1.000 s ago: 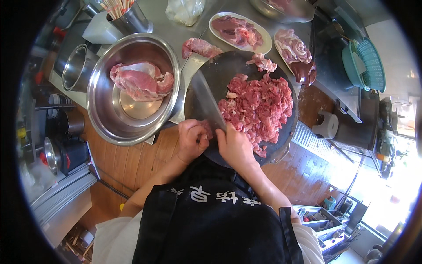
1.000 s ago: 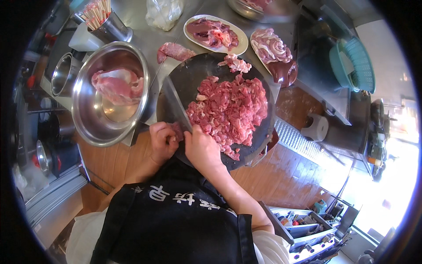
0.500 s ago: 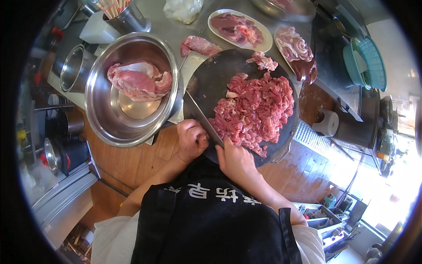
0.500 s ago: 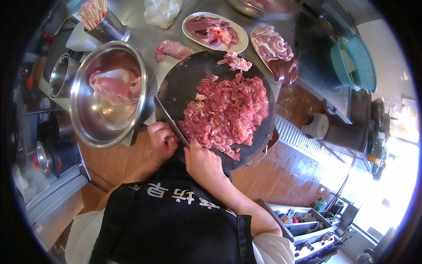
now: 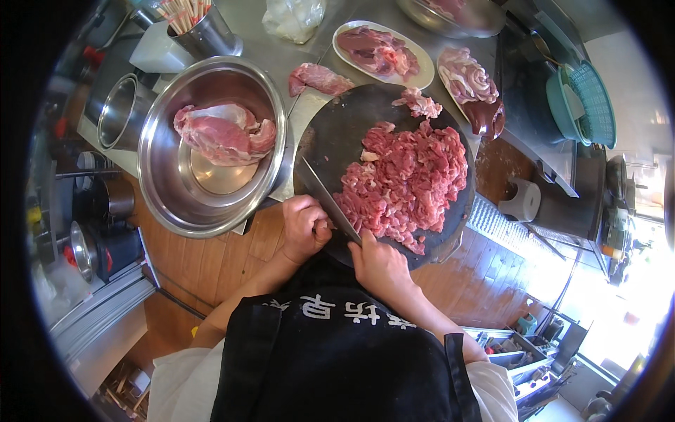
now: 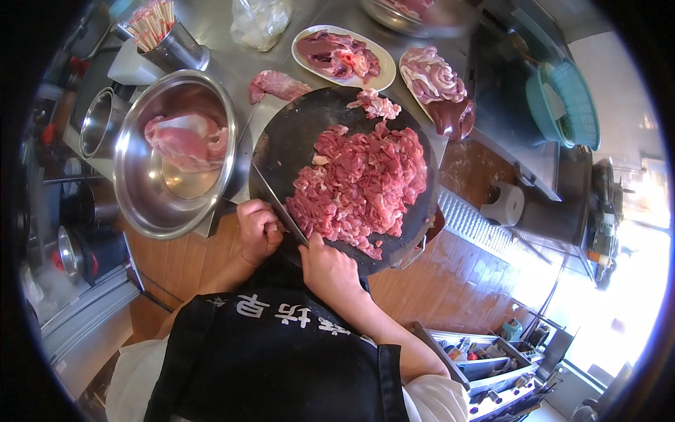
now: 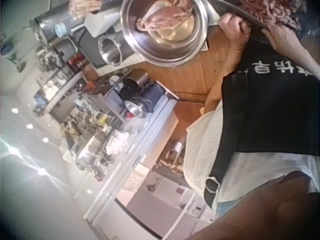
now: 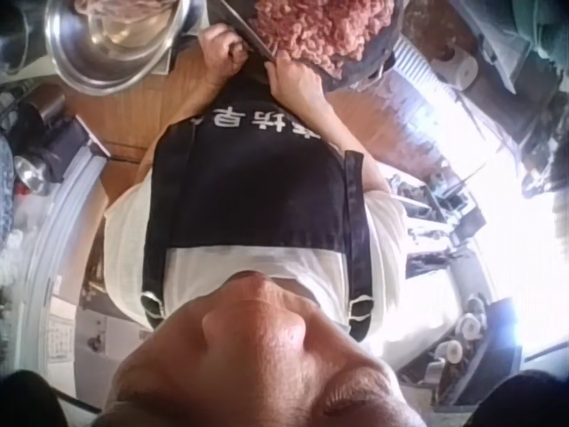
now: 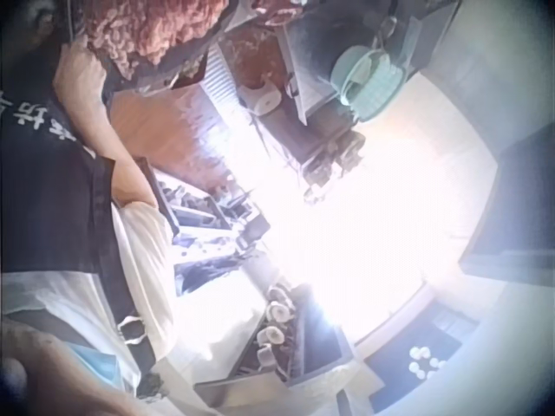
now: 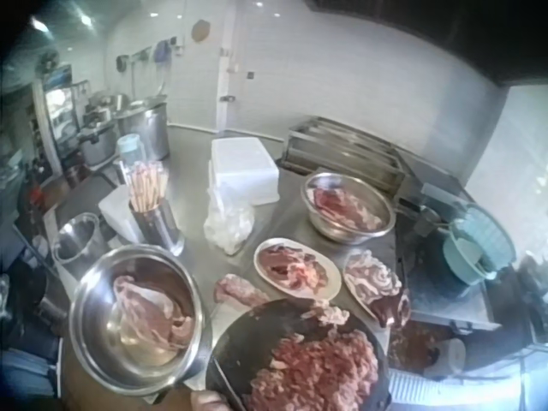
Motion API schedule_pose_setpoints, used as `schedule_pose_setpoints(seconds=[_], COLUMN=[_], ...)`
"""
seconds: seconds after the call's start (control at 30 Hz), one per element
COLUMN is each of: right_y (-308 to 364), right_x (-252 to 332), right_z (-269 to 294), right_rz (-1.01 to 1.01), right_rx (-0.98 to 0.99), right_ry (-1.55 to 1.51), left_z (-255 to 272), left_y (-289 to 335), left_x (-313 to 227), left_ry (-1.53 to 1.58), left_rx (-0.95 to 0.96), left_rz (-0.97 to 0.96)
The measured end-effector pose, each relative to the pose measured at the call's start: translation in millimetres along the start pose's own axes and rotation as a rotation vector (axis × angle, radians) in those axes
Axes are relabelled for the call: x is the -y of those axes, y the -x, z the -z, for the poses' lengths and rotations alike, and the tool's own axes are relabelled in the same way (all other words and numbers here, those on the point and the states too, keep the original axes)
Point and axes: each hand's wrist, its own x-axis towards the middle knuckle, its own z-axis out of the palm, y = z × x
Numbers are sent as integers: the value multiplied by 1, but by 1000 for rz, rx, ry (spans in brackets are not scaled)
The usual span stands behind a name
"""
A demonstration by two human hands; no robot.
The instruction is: The person uses a cleaver to chop raw meat into small pieces on a round cutting board. The chopped meat is periodically gathered and transferred into a metal bowl. The person continues chopping remaining pieces until the task is complete.
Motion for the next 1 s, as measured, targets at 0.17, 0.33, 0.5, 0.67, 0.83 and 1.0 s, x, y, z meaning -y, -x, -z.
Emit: schedule_pose_setpoints(seconds=[0.17, 0.33, 0.5, 0.67, 0.83, 1.0], right_y=[16, 16, 14, 12, 10, 10], right_x=[-18, -20, -20, -17, -15, -17], right_z=[2, 0, 0, 2, 5, 3], right_rz=[3, -6, -11, -31, -54, -47], right_rx=[-1, -22, -11, 16, 44, 36], right_ry=[-39, -83, -99, -97, -112, -105], left_z=[0, 1, -1, -1, 0, 1], left_y=[-1, -4, -3, -3, -3, -4], left_x=[-2, -1, 1, 1, 0, -2], left_ry=[-9, -5, 1, 9, -1, -16], left_rx=[-37, -31, -27, -20, -19, -17], left_rz=[0, -25, -30, -33, -34, -32])
